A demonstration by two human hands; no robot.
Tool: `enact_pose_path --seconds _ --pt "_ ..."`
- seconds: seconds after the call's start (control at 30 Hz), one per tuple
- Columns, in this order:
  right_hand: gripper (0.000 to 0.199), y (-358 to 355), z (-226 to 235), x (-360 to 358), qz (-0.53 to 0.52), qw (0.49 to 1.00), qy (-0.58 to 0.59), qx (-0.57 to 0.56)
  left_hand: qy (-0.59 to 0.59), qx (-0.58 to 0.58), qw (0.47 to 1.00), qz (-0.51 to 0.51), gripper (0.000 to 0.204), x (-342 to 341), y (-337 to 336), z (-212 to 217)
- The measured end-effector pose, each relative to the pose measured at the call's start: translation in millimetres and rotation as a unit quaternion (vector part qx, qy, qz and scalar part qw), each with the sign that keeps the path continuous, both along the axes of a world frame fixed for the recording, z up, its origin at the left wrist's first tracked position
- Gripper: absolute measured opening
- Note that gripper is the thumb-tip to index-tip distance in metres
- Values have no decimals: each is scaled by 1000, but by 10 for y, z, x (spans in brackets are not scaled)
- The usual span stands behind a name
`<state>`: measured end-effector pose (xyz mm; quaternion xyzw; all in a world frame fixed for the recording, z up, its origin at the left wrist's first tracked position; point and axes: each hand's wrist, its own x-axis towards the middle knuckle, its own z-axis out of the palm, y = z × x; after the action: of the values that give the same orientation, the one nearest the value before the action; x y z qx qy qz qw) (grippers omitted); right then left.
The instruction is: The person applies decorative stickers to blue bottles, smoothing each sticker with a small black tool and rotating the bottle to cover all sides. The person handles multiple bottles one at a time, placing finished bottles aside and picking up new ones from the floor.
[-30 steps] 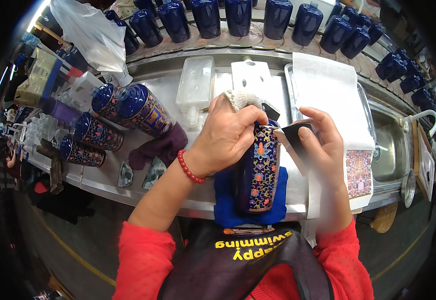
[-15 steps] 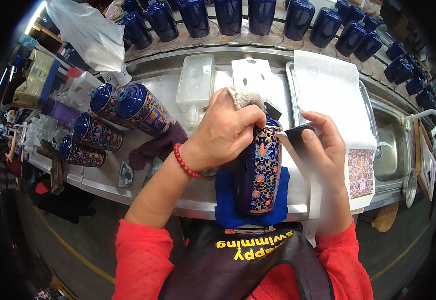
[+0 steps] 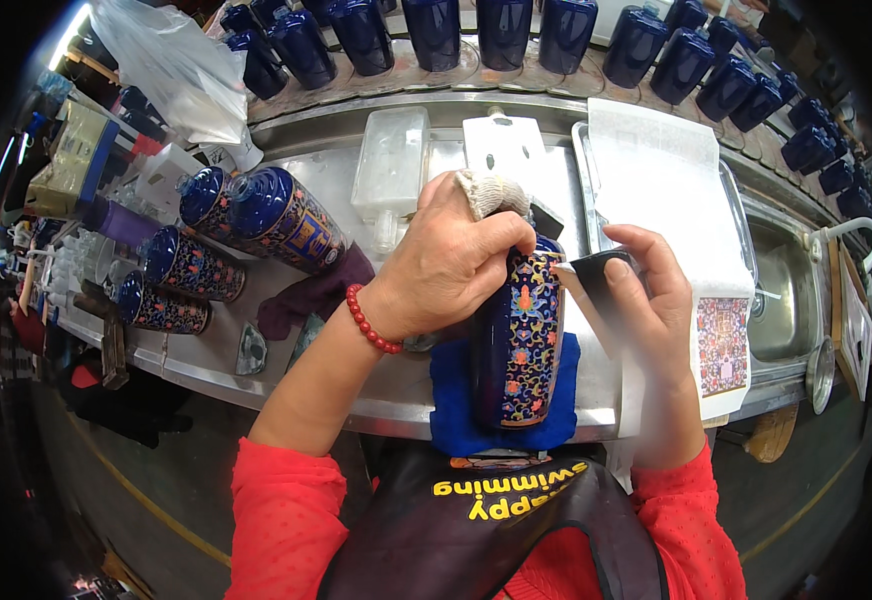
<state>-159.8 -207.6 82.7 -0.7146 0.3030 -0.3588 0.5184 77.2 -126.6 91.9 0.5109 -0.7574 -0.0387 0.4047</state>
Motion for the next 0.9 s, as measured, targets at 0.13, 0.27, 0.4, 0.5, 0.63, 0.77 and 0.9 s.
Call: enact_pose_path --seconds 0.13,0.27,0.4,0.5,0.63,0.77,0.9 --pt "27 2 3 0 2 1000 -6 5 4 2 1000 -4 19 -1 -9 14" --pt "27 3 20 6 2 1000 -3 4 4 2 1000 -19 19 -6 -30 27" --pt "26 0 28 16 1 1000 0 -5 -8 -16 999 -29 20 5 -56 35" --pt "26 -1 21 26 -2 1000 -3 3 -24 -14 999 -28 20 35 -57 48" --pt "26 0 7 33 -3 1000 -1 0 -30 -23 999 -20 20 36 -53 50" --pt "27 2 5 35 -1 1000 0 -5 -48 -28 998 -29 22 29 -48 49" --pt "27 1 6 39 2 1000 -1 -1 -76 -28 997 -16 24 53 -23 62"
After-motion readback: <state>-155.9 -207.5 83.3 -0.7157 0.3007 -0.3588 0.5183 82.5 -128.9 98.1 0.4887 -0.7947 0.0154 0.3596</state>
